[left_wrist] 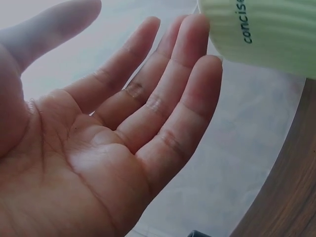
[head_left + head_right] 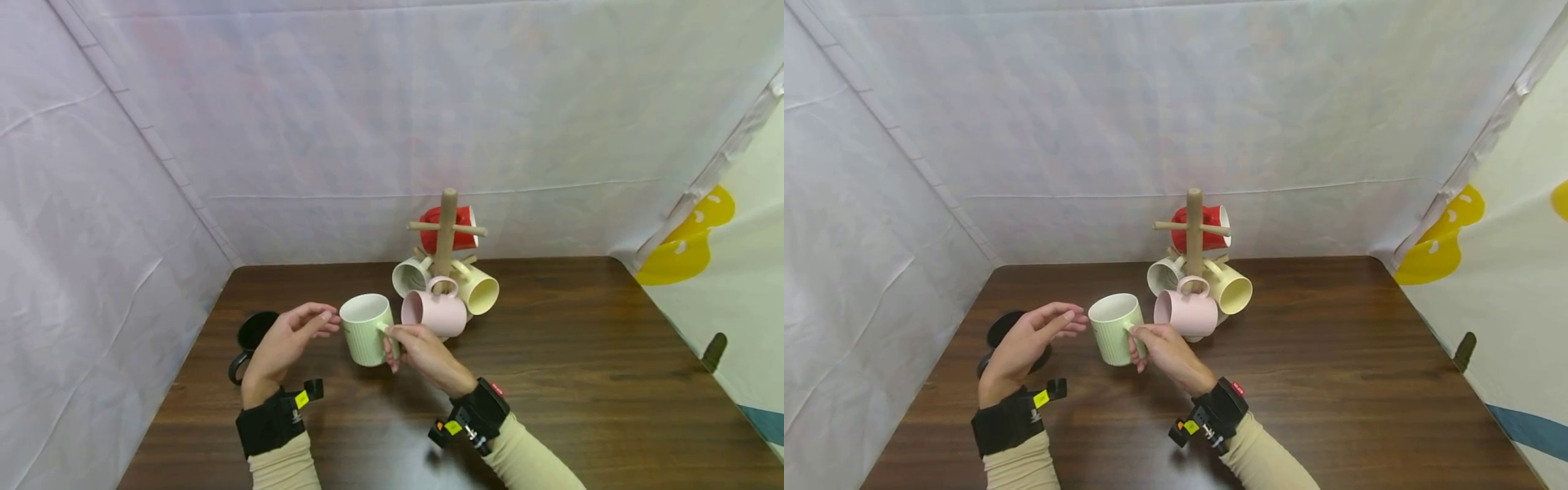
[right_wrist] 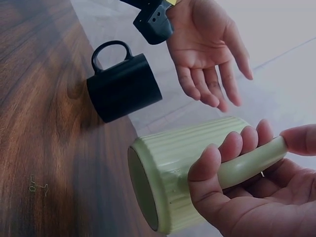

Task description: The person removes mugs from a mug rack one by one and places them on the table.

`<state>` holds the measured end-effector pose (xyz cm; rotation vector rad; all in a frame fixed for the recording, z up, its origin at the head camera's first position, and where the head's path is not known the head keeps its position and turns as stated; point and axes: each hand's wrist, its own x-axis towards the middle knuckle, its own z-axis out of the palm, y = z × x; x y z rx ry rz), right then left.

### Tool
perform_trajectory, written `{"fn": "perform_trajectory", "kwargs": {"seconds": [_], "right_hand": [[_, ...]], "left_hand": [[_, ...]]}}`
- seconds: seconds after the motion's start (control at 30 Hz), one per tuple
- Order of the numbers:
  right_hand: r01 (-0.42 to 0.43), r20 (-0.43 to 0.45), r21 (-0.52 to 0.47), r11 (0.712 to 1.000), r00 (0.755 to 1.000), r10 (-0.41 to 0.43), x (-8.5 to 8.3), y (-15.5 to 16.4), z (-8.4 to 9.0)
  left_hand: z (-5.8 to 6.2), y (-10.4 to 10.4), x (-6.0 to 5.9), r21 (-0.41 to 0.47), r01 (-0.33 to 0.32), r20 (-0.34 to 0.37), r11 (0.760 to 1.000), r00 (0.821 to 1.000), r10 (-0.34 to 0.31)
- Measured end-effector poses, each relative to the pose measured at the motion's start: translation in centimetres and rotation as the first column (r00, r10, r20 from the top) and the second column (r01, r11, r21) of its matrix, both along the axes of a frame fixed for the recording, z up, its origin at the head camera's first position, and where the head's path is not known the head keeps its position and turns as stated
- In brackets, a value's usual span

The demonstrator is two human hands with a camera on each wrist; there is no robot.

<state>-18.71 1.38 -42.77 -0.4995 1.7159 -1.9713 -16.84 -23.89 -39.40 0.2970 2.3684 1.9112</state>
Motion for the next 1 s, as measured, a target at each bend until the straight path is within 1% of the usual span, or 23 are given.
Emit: {"fn": "perform_trajectory", "kwargs": {"seconds": [0.2,0.37,0.6,0.83,1.0], "right_hand": [[-0.002,0.0,0.008,1.0,1.0,0.002,0.0,-0.2,0.1],[-0.001,0.008,0.027,1.0,1.0,0.001,-0.1,-0.4,0.1],[0.0,0.0,0.021,1.0,1.0,0.0,-0.3,-0.8,-0.1],[0.011,0.012,0.03,0.999,1.0,-0.011,-0.5,-1.4,-0.2],[0.014,0.023,0.018,1.0,1.0,-0.015,-0.5,-1.8,-0.4]], "left_hand": [[0.0,-0.2,0.1,0.018,0.026,-0.026,0.999,0.999,-0.026],[0.0,-0.3,0.2,0.022,0.036,-0.021,0.999,0.999,-0.035],[0.0,-0.2,0.1,0.035,0.06,-0.027,0.998,0.998,-0.059],[0.0,-0.3,0.0,0.032,0.074,-0.033,0.997,0.997,-0.073],[-0.1,-0.3,0.1,0.036,0.086,-0.035,0.996,0.996,-0.085]]}}
